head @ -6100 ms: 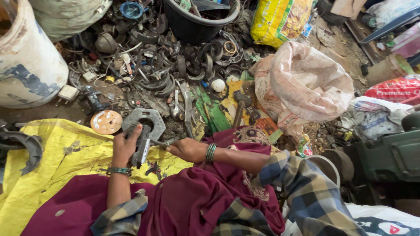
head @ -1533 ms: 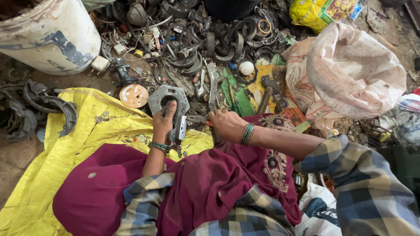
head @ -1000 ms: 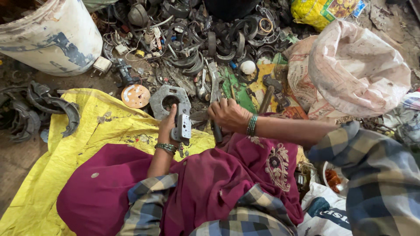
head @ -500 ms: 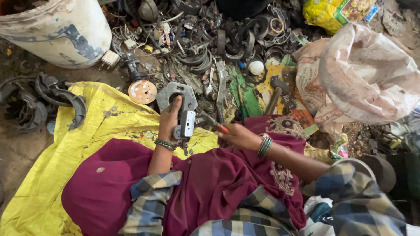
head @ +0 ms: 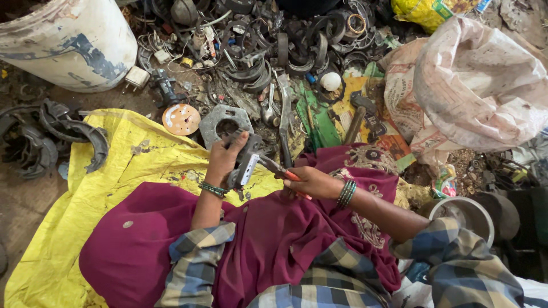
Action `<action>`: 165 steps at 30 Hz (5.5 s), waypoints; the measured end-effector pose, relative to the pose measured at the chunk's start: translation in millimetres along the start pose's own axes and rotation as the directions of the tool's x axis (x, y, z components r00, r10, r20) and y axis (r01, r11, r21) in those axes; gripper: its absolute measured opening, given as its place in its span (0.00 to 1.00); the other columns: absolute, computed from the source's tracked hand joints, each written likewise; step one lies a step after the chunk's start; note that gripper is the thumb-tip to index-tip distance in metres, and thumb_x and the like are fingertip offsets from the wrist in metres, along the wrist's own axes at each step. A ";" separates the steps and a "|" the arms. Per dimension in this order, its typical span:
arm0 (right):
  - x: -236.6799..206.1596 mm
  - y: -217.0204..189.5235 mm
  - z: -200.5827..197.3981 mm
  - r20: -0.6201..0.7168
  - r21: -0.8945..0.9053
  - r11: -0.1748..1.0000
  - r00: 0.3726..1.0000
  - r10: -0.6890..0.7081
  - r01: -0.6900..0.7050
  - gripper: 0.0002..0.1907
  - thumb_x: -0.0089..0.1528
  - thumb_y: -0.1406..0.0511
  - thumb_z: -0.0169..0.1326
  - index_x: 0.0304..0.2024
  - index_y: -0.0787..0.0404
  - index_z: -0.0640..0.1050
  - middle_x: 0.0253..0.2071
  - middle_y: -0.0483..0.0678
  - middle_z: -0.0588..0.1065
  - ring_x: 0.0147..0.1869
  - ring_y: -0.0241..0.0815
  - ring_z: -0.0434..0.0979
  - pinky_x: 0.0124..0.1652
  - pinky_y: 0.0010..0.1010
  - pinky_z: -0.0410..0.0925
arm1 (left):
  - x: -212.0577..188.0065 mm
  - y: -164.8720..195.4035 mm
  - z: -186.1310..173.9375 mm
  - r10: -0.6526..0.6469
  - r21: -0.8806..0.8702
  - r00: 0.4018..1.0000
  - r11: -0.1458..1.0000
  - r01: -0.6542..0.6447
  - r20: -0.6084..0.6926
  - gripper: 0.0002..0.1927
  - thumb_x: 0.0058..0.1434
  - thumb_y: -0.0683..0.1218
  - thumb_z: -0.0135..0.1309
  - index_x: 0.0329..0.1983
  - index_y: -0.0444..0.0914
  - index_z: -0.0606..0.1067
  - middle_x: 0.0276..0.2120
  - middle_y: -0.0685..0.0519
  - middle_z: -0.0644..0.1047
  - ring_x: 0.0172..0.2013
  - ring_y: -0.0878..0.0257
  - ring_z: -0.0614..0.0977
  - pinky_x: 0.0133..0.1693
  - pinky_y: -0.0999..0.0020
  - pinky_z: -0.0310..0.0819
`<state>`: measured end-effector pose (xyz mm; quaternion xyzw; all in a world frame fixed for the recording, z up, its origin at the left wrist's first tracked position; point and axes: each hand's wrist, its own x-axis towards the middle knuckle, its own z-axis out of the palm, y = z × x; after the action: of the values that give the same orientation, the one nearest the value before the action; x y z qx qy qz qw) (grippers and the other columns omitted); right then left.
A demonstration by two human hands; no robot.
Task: The person sits on a tarp on the floor of a scrap-filled workshop and uses pliers to grip and work on a small metal component held in the other hand, repeatedly prying and turning the part while surrounded by piles of scrap metal and tools.
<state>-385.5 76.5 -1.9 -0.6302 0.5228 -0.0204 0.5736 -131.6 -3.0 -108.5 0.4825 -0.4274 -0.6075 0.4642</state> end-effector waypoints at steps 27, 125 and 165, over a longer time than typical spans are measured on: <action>-6.3 -11.9 -3.6 0.159 0.267 0.899 0.936 0.313 -0.346 0.17 0.70 0.55 0.50 0.33 0.60 0.71 0.21 0.37 0.63 0.21 0.28 0.60 0.20 0.24 0.59 | -23.3 30.1 8.2 0.277 -0.042 0.949 0.961 -0.274 0.153 0.26 0.64 0.56 0.63 0.60 0.37 0.79 0.35 0.60 0.82 0.35 0.77 0.77 0.39 0.77 0.73; -8.0 -6.0 1.8 0.051 0.074 0.964 0.967 0.251 -0.255 0.17 0.70 0.54 0.50 0.34 0.60 0.71 0.22 0.41 0.66 0.22 0.32 0.64 0.22 0.28 0.63 | -27.0 24.1 6.8 0.290 -0.136 0.944 0.953 -0.270 0.159 0.25 0.65 0.51 0.64 0.63 0.38 0.77 0.35 0.61 0.80 0.35 0.76 0.75 0.39 0.78 0.72; 9.8 133.2 -78.0 -0.750 0.374 0.924 0.612 0.252 0.078 0.15 0.58 0.61 0.62 0.37 0.67 0.76 0.27 0.45 0.73 0.28 0.37 0.70 0.28 0.35 0.64 | -57.2 -29.9 96.4 -0.166 -0.773 0.977 0.634 0.003 -0.133 0.13 0.64 0.53 0.62 0.47 0.46 0.75 0.35 0.58 0.78 0.34 0.65 0.83 0.35 0.67 0.79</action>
<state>-514.5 42.5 -80.0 -0.4104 0.7374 -0.3637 0.3943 -225.0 65.8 -110.3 0.3149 -0.0587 -0.7032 0.6347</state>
